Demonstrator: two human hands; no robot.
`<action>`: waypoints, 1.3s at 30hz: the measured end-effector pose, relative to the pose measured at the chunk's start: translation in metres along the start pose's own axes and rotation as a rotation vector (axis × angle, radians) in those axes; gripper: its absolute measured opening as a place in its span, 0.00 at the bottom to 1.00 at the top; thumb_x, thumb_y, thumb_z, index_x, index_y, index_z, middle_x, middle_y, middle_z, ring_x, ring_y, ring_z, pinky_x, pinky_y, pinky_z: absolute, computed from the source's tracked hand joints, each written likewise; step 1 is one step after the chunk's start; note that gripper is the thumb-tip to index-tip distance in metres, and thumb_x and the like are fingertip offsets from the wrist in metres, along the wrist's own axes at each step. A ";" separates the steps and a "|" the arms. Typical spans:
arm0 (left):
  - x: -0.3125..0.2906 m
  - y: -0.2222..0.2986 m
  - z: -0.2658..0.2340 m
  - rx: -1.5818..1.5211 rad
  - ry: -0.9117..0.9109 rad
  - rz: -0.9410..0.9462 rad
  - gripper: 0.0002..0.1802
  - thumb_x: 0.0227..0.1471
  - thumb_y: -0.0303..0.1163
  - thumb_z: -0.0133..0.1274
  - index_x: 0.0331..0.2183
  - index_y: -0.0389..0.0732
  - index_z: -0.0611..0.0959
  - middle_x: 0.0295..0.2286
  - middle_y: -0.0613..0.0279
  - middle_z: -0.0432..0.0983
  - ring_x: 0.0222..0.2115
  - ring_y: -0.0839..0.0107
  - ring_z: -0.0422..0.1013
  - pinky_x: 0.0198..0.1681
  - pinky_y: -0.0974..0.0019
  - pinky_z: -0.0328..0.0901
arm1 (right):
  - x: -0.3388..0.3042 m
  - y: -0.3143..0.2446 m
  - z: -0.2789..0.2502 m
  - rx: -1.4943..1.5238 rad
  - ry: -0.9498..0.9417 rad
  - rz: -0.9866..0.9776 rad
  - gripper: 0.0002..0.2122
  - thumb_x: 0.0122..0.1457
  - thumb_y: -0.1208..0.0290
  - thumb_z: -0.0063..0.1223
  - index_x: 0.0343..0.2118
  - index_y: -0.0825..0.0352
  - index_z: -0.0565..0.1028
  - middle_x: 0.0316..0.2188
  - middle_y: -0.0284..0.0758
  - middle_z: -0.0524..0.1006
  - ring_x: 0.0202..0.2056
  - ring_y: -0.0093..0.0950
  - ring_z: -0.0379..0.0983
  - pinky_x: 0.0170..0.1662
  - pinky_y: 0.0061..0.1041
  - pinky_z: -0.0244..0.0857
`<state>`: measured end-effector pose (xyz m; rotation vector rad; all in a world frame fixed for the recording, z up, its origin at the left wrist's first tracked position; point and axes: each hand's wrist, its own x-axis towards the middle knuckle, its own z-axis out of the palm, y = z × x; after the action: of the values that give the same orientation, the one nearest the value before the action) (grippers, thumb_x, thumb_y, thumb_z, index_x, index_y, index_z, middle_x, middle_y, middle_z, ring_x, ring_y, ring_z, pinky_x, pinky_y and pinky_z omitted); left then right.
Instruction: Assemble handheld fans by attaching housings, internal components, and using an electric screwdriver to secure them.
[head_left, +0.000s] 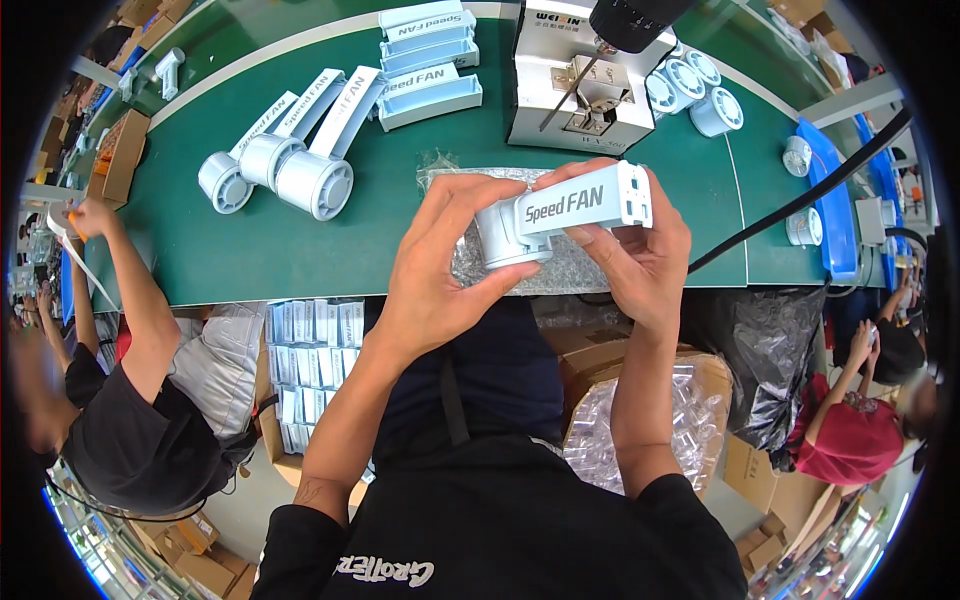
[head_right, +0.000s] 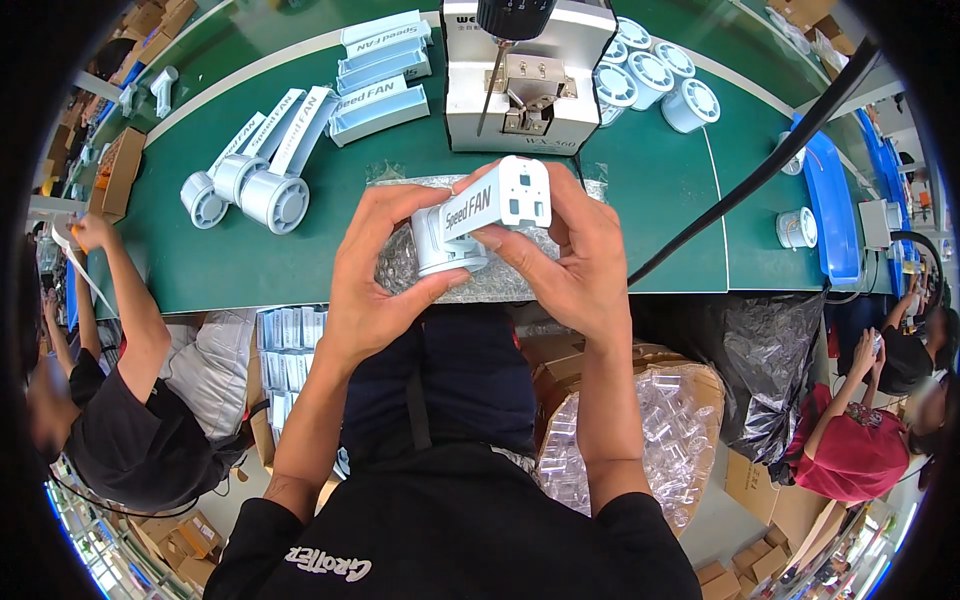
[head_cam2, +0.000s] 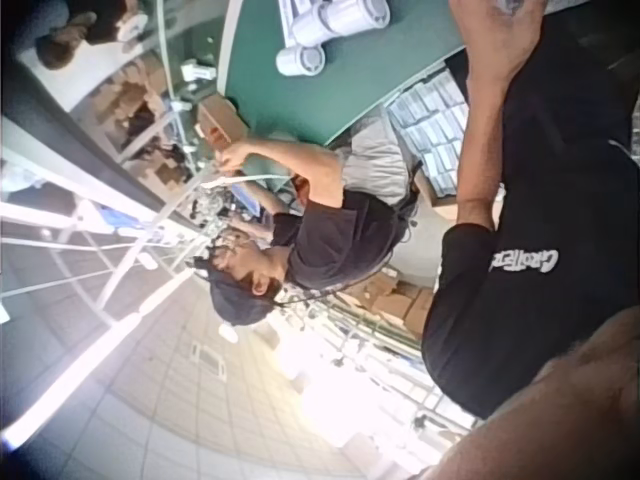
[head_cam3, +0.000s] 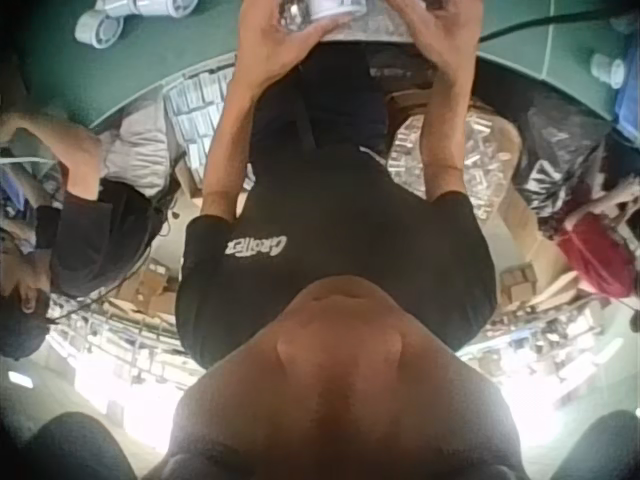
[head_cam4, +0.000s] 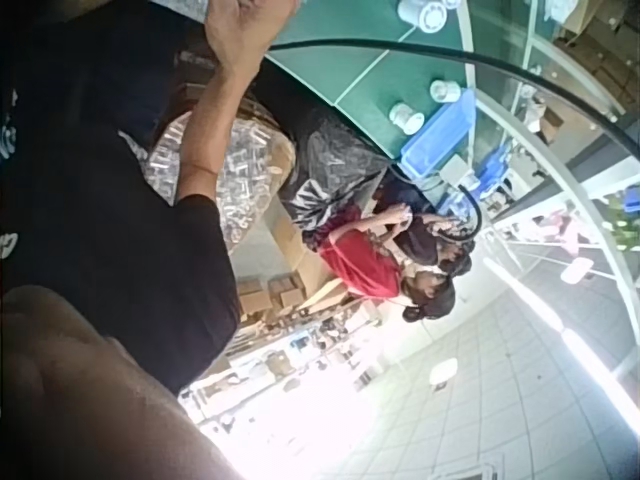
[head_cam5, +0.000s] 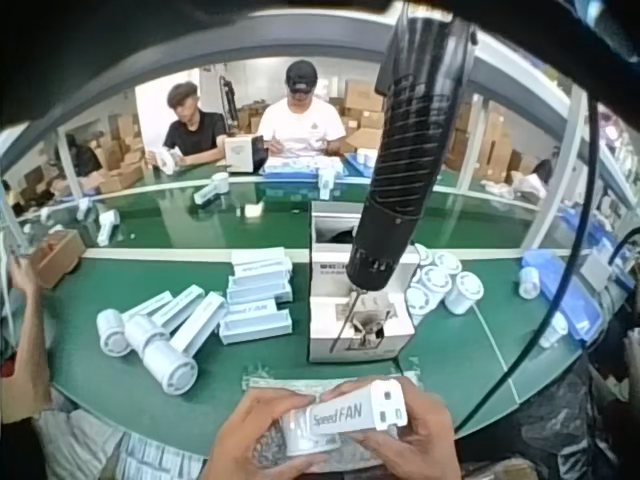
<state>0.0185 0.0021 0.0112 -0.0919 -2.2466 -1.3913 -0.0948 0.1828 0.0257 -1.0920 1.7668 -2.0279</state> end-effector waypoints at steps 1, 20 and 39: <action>0.000 0.000 0.000 -0.015 -0.005 -0.012 0.35 0.41 0.26 0.73 0.53 0.42 0.80 0.48 0.54 0.74 0.50 0.55 0.72 0.52 0.57 0.68 | 0.001 0.000 0.000 0.012 -0.002 0.007 0.20 0.56 0.86 0.64 0.52 0.74 0.74 0.47 0.39 0.81 0.49 0.26 0.79 0.52 0.28 0.75; 0.002 -0.002 -0.001 -0.029 -0.042 -0.011 0.35 0.42 0.27 0.72 0.55 0.40 0.81 0.44 0.55 0.73 0.47 0.58 0.73 0.51 0.59 0.68 | -0.005 0.000 0.000 -0.083 -0.002 0.018 0.18 0.55 0.83 0.64 0.49 0.77 0.76 0.47 0.46 0.82 0.49 0.31 0.80 0.53 0.33 0.75; 0.042 -0.006 -0.199 0.709 0.400 0.058 0.28 0.50 0.36 0.69 0.50 0.33 0.83 0.40 0.55 0.77 0.39 0.66 0.75 0.43 0.66 0.68 | -0.044 -0.043 -0.092 0.346 -0.367 -0.432 0.22 0.60 0.50 0.66 0.44 0.66 0.77 0.34 0.37 0.83 0.26 0.29 0.78 0.32 0.27 0.74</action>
<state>0.0539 -0.1792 0.0954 0.3275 -2.2211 -0.4620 -0.1128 0.2896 0.0497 -1.6950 1.0209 -2.0724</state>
